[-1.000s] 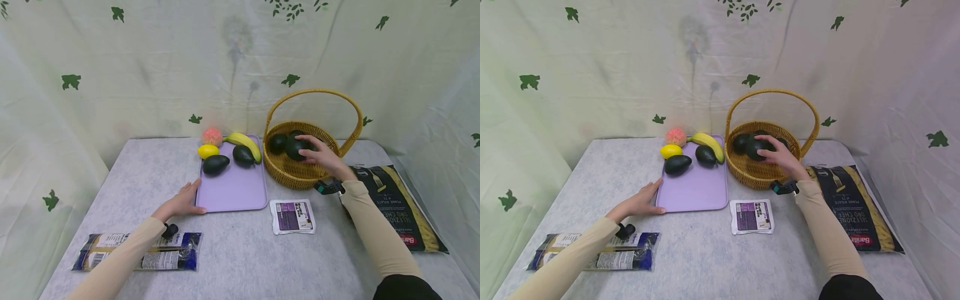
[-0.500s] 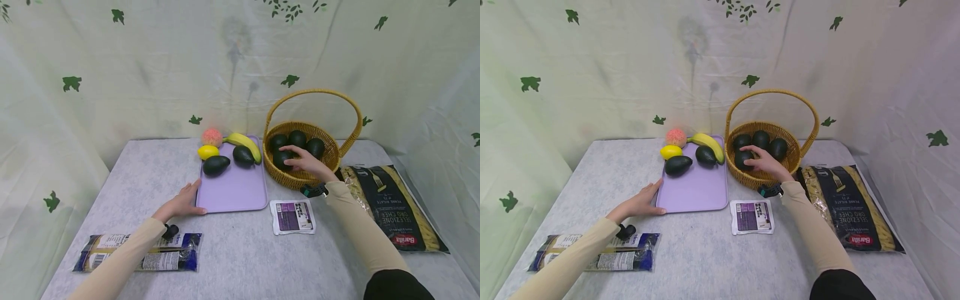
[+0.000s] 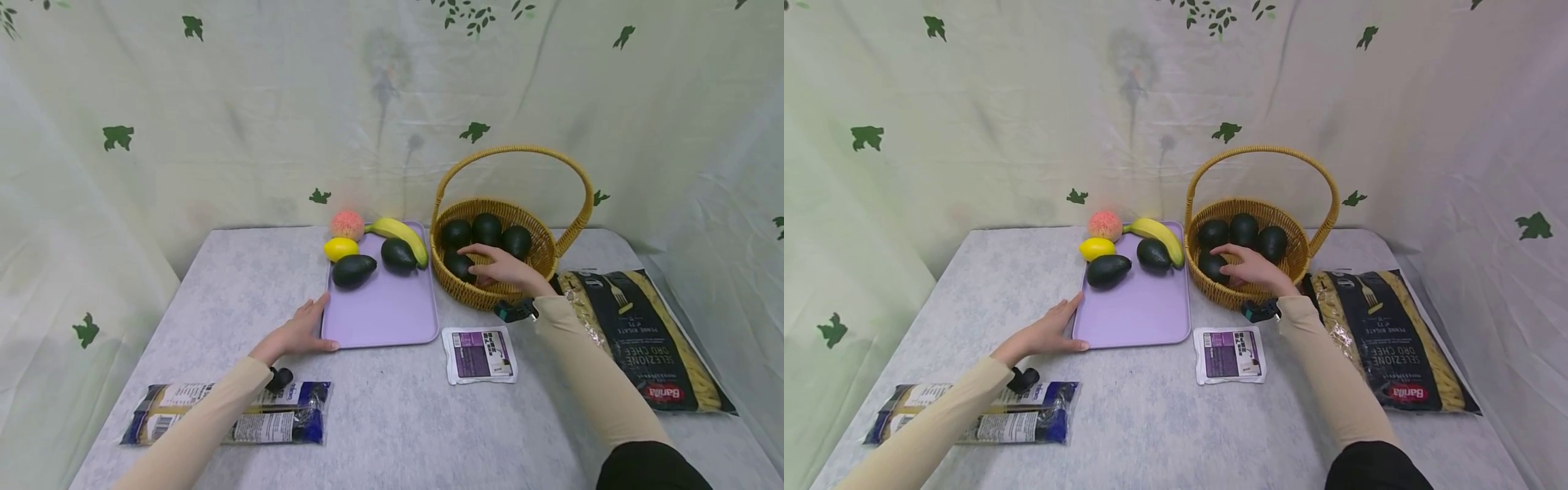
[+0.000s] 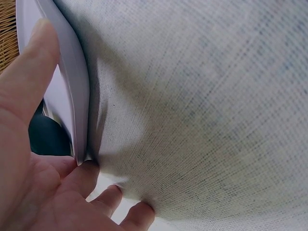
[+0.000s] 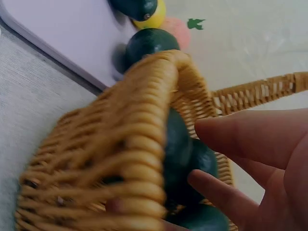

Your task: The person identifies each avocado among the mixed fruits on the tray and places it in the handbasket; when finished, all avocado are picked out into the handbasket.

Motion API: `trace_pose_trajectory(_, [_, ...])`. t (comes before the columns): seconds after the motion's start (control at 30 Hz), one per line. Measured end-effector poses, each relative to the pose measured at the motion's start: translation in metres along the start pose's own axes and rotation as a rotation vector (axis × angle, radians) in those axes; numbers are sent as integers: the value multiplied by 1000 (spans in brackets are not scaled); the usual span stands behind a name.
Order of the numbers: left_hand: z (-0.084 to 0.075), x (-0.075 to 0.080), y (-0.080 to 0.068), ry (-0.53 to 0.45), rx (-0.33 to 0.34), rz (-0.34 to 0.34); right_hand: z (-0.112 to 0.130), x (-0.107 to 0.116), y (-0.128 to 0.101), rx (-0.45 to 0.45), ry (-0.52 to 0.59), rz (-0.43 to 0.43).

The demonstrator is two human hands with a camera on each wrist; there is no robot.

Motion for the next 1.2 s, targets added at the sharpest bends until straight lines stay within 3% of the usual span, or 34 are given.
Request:
trace_pose_trajectory(0.3, [1,0,-1,-13,5,7,20,20,-5,114,19,-71])
trace_pose_trajectory(0.5, [1,0,-1,-13,6,4,39,13,1,210,85,-77])
trace_pose_trajectory(0.87, [0,1,-2,-12,3,4,63,-60,36,283,181,88])
trace_pose_trajectory(1.03, [1,0,-1,-16,7,5,61,-96,55,273,241,157])
trace_pose_trajectory(1.2, [1,1,-2,-20,11,10,57,-123,74,236,303,161])
Point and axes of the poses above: each hand's wrist, its own y-axis towards the middle knuckle, its own x-axis out of the back of the hand, z = x × y, the point moved 6 cm from there along y, towards the middle knuckle, and after that the axes turned 15 degrees about x, right-handed, at the moved point
